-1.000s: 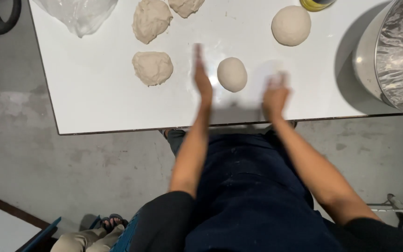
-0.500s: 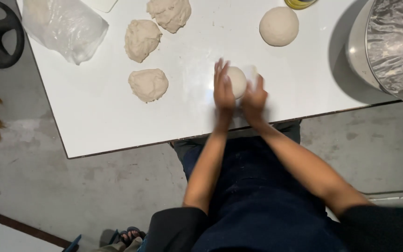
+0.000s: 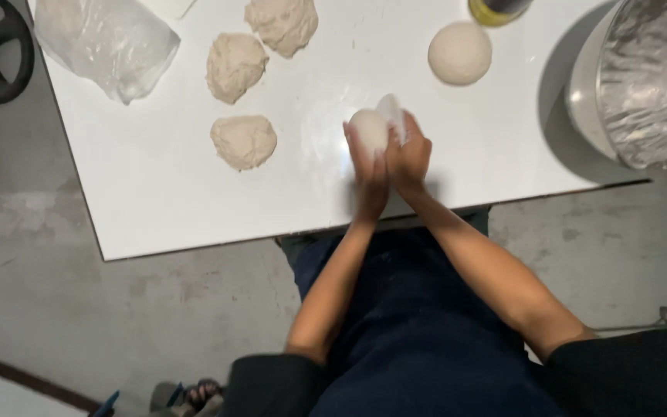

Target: Manually shape dough into balls and flatten them on a work surface.

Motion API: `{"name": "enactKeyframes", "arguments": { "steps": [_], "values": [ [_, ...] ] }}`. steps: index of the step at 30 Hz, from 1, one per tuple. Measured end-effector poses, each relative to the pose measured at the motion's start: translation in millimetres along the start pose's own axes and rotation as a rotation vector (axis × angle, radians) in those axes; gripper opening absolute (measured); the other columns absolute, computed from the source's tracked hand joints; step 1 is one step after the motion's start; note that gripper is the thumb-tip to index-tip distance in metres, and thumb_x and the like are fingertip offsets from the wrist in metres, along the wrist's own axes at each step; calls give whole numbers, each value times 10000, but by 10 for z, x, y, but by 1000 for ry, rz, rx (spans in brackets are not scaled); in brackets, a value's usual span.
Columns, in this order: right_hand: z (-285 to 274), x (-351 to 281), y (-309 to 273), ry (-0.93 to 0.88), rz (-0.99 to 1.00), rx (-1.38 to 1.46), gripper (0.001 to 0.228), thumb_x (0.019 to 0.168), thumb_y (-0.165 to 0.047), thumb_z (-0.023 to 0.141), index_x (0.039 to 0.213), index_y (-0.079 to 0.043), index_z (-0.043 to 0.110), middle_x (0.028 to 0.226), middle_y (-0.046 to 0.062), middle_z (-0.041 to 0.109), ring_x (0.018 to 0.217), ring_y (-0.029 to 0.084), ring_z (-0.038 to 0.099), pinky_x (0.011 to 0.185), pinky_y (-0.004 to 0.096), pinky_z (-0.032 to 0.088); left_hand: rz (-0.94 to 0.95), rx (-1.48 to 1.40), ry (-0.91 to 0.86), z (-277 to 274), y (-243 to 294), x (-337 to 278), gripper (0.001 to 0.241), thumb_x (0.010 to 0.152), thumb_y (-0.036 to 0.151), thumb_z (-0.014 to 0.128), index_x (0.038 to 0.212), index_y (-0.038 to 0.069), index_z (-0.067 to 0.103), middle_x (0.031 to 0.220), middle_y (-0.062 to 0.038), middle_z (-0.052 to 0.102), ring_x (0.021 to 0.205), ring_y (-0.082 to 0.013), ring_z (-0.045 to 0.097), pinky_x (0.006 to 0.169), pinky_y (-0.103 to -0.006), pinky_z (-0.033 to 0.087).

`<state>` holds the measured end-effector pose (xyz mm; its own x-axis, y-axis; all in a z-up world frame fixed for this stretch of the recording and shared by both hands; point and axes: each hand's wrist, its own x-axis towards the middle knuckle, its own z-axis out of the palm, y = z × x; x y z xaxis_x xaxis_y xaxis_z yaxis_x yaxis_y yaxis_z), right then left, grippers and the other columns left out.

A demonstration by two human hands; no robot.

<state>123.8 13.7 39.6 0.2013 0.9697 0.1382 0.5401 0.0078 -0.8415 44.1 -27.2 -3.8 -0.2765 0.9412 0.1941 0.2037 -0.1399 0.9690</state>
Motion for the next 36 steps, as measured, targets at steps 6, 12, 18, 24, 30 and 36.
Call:
{"name": "enactKeyframes", "arguments": {
  "steps": [6,12,18,24,30,36],
  "values": [
    [-769,190,157,-23,307,109,339,1041,-146,524,1321,19,622,1007,139,751,837,240,733,748,397,597,-356,-289,209,-992,-156,451,603,1128,366,369,1610,13,282,1693,-170,310,1587,-279,277,1295,-404,210],
    [-74,-131,766,-60,223,9,348,1102,-225,605,1356,13,610,951,219,737,795,264,705,696,393,568,-64,27,6,86,2,301,548,1158,311,306,1649,68,327,1754,-134,288,1660,-279,230,1371,-425,187],
    [-659,481,524,-65,176,12,409,1065,-235,634,1375,32,637,880,143,762,626,201,704,596,324,559,-72,180,-166,-836,-146,-189,550,1133,225,381,1609,-27,269,1678,-239,293,1560,-358,297,1281,-439,263],
    [-1411,247,654,-104,124,-574,586,1037,-210,704,1511,59,490,1187,254,671,1032,362,653,870,465,527,-304,26,11,-1035,-73,-135,418,1120,144,455,1512,2,461,1559,-189,517,1454,-297,510,1199,-384,410],
    [-755,424,-36,-588,-638,-323,602,1031,-271,605,1543,19,477,1635,228,405,1550,411,290,1284,464,214,-311,-122,131,-997,-19,330,424,1144,199,403,1516,7,469,1554,-173,523,1462,-278,502,1198,-383,409],
    [-12,660,-340,-821,-905,-315,692,1030,-373,550,1533,76,394,1623,260,331,1508,381,236,1215,502,152,37,285,-113,-728,363,999,493,1113,134,376,1595,35,407,1697,-191,353,1609,-332,237,1324,-463,166]
  ]
}}
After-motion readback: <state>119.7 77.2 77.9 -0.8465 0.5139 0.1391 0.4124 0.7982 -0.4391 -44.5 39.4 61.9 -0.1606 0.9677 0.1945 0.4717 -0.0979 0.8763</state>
